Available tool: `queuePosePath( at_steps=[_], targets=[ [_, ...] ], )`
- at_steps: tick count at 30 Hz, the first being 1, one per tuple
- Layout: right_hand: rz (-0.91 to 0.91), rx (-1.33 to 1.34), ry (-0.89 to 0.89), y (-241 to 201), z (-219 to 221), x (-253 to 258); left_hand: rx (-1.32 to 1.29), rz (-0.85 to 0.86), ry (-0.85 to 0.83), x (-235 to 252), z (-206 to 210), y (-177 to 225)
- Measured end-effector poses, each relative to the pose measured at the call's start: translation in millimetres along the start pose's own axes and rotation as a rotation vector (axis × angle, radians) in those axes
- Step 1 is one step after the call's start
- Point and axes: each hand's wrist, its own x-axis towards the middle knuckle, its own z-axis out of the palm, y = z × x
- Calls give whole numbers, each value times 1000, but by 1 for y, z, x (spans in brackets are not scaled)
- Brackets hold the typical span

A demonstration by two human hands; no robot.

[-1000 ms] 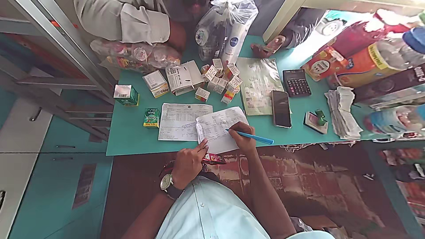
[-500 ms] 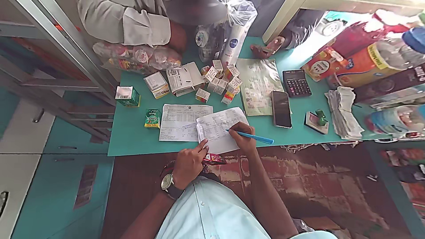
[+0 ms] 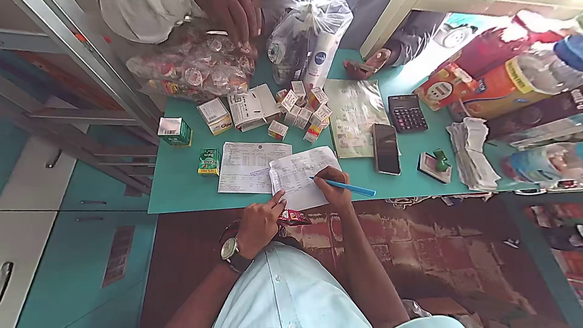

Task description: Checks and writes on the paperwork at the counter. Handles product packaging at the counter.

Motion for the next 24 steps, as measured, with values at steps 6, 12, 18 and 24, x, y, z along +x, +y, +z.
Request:
queuePosePath(
  at_steps=[6, 12, 18, 24],
  targets=[
    [2, -4, 8, -1, 1, 1, 1, 0, 6, 0, 0, 0],
    [74, -15, 14, -6, 3, 0, 11, -43, -62, 0, -9, 4],
    [123, 104, 39, -17, 24, -7, 25, -79, -49, -9, -20, -10],
    [48, 107, 45, -13, 37, -9, -34, -113, -19, -19, -20, -21]
  ],
)
